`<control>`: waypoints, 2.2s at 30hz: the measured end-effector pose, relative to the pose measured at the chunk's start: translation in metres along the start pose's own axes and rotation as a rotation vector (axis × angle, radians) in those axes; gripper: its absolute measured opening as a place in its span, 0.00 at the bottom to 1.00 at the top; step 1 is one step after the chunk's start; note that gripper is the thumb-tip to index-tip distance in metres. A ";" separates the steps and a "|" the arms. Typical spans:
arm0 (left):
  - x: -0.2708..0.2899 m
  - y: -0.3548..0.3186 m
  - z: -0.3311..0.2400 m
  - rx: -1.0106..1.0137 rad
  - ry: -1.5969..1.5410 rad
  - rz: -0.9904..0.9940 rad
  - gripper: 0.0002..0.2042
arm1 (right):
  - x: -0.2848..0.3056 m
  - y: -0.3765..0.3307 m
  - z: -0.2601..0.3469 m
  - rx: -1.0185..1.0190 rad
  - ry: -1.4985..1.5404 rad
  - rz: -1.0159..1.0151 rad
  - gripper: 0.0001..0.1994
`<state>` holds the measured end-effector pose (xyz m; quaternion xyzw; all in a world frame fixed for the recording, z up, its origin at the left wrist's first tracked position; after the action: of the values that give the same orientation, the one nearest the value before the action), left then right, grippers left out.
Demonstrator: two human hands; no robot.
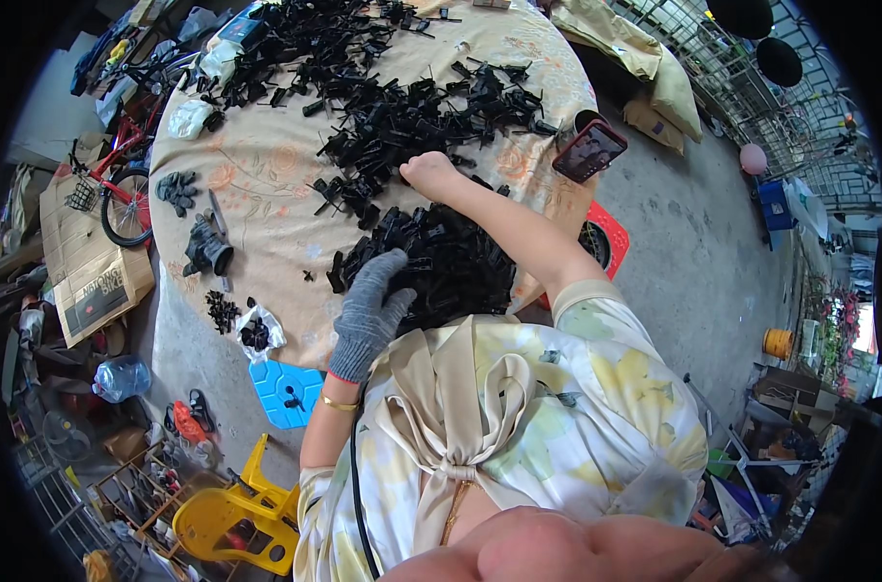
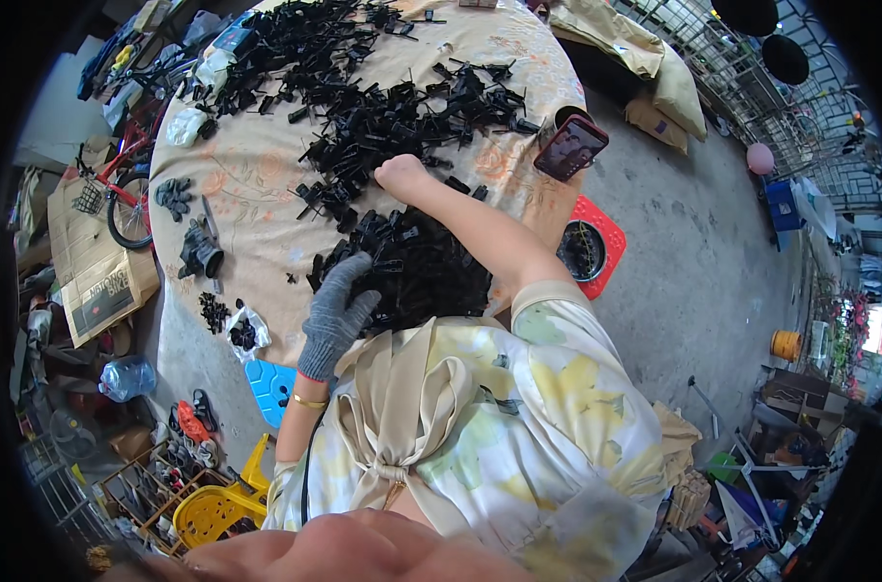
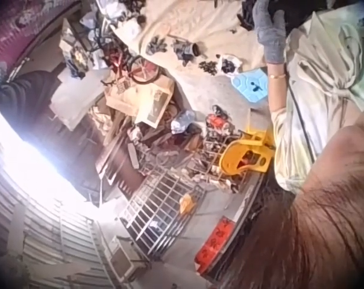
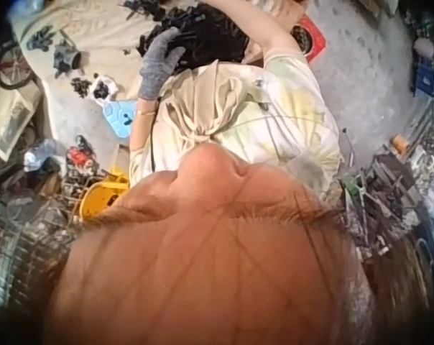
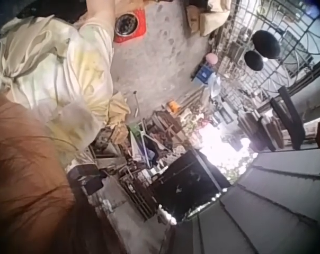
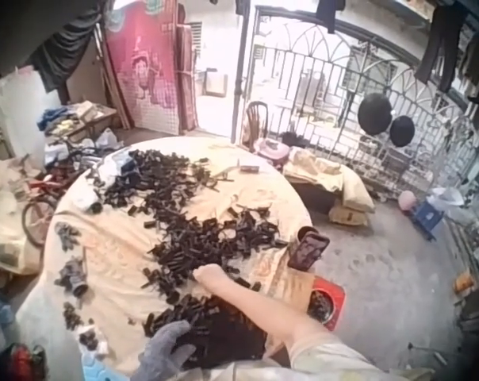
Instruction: Assembling or sorting small black plastic components on a table.
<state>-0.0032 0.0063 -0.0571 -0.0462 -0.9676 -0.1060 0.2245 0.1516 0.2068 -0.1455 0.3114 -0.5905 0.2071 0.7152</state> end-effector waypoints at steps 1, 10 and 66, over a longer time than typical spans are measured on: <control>0.001 -0.002 0.005 0.089 -0.116 -0.079 0.26 | 0.005 0.001 0.001 0.063 0.010 0.017 0.04; 0.027 0.030 -0.008 0.077 -0.066 -0.226 0.39 | 0.111 -0.019 0.073 -0.411 1.416 0.159 0.16; 0.031 0.005 -0.057 0.602 -1.277 0.206 0.22 | 0.168 -0.092 0.099 -0.326 1.679 0.026 0.06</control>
<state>-0.0058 -0.0009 0.0073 -0.1265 -0.8881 0.2354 -0.3740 0.1782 0.0598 0.0108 -0.0588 0.1093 0.2899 0.9490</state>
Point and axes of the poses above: each hand's wrist, its own y-axis towards the middle knuckle, its own x-axis out of the back of the hand, z = x × y, the point moved 1 cm from there along y, towards the middle knuckle, and after that the axes turned 8 degrees about -z, right-handed, at the moved point
